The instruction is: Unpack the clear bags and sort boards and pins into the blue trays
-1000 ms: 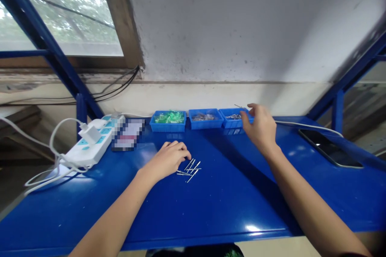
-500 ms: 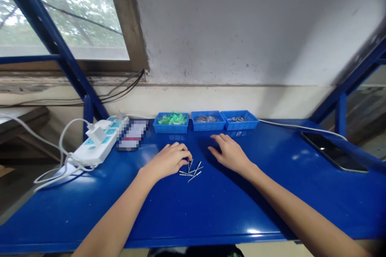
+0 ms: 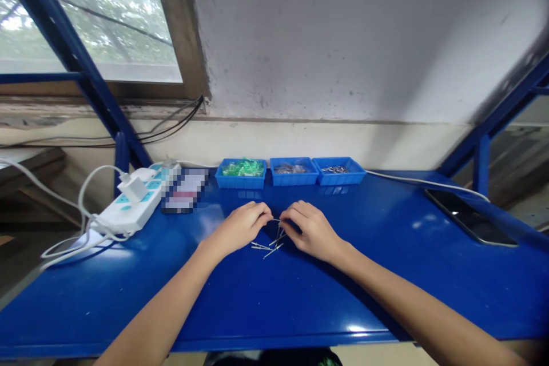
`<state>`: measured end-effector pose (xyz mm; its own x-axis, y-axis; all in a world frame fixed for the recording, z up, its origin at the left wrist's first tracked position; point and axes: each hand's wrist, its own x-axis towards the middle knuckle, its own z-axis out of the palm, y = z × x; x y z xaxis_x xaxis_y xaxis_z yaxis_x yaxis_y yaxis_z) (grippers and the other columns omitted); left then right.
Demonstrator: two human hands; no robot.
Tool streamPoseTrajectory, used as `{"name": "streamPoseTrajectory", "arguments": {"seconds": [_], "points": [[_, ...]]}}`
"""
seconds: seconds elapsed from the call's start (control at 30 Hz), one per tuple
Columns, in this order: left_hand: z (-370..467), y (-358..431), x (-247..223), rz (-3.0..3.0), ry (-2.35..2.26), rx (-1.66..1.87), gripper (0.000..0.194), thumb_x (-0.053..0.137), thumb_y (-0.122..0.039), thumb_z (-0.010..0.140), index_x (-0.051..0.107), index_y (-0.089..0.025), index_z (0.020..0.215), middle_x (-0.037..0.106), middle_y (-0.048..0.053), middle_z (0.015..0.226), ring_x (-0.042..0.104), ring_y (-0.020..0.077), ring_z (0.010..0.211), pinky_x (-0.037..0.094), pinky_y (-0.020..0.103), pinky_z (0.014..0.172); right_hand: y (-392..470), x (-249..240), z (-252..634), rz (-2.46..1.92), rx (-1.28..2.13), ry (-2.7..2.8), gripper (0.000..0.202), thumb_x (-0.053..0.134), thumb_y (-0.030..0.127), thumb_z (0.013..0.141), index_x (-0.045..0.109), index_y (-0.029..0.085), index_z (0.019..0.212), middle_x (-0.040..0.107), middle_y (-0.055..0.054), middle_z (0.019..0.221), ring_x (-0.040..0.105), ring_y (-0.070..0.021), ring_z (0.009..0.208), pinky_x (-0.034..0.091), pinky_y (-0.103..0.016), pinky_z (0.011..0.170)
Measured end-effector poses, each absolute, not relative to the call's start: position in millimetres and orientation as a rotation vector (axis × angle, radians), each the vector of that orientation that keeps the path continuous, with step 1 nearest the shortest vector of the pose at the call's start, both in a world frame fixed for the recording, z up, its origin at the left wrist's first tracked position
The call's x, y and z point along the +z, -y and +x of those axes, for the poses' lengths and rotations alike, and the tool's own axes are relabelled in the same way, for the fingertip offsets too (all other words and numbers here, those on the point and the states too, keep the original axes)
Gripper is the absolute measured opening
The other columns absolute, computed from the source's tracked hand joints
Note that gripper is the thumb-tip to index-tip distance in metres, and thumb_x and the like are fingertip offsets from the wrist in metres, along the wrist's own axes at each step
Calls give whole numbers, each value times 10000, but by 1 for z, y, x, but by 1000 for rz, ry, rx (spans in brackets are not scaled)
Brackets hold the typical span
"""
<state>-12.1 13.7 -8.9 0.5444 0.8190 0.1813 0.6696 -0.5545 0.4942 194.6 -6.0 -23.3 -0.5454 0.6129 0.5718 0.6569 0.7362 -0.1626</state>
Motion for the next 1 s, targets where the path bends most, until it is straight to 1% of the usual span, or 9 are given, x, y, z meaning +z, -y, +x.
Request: {"name": "streamPoseTrajectory", "arguments": {"seconds": [0.13,0.2,0.3,0.4,0.5,0.63,0.77,0.9,1.0], "points": [[-7,-12,-8,2385,-1171,604,219,385,-293,916,571,-207,838,625,8,795,578,163,769,431,272,703,2,-25,197,-944,-96,2280,149,431,231,916,556,176,856,602,-56,779,519,-160,706,399,-289,663],[-6,-11,-6,2340,-1158,658,196,404,-306,912,573,-212,883,635,2,817,589,153,762,435,257,683,0,-26,198,-958,-76,2255,160,417,238,924,545,174,852,595,-56,764,520,-161,701,402,-285,653],[-6,-9,-4,2346,-1152,758,171,434,-313,904,579,-226,933,641,-7,846,592,143,774,435,253,713,-1,-26,199,-992,-39,2221,190,398,259,934,540,172,843,580,-54,738,517,-163,688,405,-277,633],[-5,-8,-5,2401,-1174,801,188,416,-300,911,583,-221,874,634,-4,836,583,144,771,426,258,717,0,-25,199,-998,-11,2208,203,391,263,938,542,167,843,577,-52,729,514,-160,678,404,-272,628],[-3,-10,-10,2358,-1233,798,181,402,-286,913,555,-210,854,625,-8,786,582,139,718,422,247,663,0,-25,199,-985,-26,2216,212,393,270,940,550,164,845,579,-45,713,510,-155,663,396,-269,624],[1,-13,-16,2290,-1342,829,228,362,-305,925,520,-201,797,595,-22,663,575,137,627,415,249,631,0,-26,199,-986,-113,2238,220,421,303,936,567,169,841,596,-37,705,507,-149,644,375,-274,618],[5,-14,-18,2270,-1419,857,278,321,-318,933,480,-202,737,573,-17,626,569,147,606,409,263,629,2,-26,197,-980,-234,2269,231,462,354,918,577,173,832,606,-32,709,511,-149,639,350,-283,604],[8,-13,-19,2277,-1422,903,274,308,-297,933,454,-206,720,549,-15,610,563,151,598,402,260,610,4,-26,192,-976,-360,2280,208,453,298,922,579,176,811,596,-29,691,513,-151,637,327,-293,600],[8,-12,-20,2239,-1359,935,312,296,-290,943,465,-199,697,535,-22,579,552,138,570,405,249,600,5,-26,191,-993,-436,2248,207,422,251,929,574,170,815,588,-34,679,512,-154,630,329,-296,598]]}}
